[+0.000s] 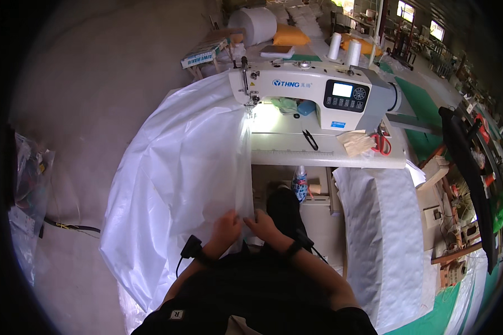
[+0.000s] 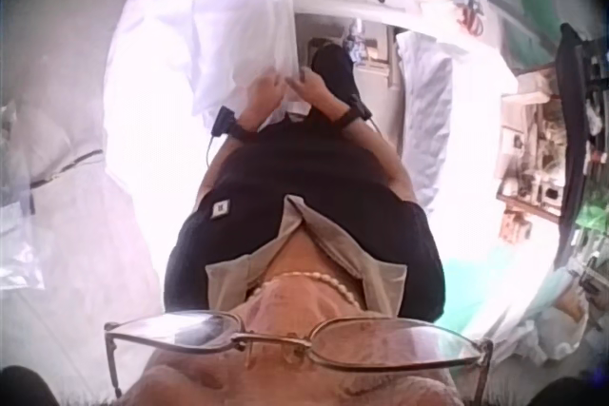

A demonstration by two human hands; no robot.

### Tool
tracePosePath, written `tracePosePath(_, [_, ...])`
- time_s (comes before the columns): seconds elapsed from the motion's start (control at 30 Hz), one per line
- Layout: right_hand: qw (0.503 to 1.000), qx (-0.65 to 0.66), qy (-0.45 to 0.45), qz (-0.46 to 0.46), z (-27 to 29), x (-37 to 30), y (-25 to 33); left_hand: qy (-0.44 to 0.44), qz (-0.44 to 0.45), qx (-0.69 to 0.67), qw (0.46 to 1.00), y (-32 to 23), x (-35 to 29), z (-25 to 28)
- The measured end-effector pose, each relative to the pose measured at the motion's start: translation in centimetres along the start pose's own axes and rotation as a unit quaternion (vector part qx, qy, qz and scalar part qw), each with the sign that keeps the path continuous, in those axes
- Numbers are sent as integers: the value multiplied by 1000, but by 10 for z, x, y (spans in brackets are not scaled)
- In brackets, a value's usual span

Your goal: The recorder is sewing large white plastic bags using an industrial sewing machine.

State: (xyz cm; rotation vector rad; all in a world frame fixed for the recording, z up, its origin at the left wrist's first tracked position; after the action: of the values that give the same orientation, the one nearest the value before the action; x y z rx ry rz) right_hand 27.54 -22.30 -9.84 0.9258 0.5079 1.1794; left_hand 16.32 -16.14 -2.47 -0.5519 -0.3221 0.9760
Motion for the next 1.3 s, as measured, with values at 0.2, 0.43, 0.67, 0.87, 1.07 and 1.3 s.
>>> tracePosePath(0.2, [995, -17, 31, 93, 4, -23, 66, 7, -58, -67, 996, -8, -15, 38])
tracePosePath(0.43, [979, -93, 67, 169, 19, -25, 124, 102, -69, -236, 964, -22, -3, 41])
tracePosePath(0.67, [963, -43, 121, 238, 23, -21, 123, 166, 97, -265, 945, 12, 2, 17])
tracePosePath(0.87, [989, -25, -18, 147, 52, 103, 73, 39, 44, -155, 986, -7, -12, 77])
tracePosePath(1.07, [883, 77, 17, 463, -42, 138, 135, -25, -122, -18, 992, -45, -15, 132])
tracePosePath(1.3, [985, -125, 41, 113, 29, 143, 69, 50, -166, 87, 981, -25, -15, 93])
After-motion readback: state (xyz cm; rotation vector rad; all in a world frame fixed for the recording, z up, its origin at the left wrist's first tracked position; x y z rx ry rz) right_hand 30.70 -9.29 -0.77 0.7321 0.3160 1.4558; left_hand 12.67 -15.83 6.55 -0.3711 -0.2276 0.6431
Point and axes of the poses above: each hand's wrist, its own x-axis towards the middle knuckle, its own z-axis out of the back of the hand, y = z × x, the point moved 10 cm from there along x, towards the middle knuckle, and after that the axes turned 15 degrees about z, right-handed, at the moved point
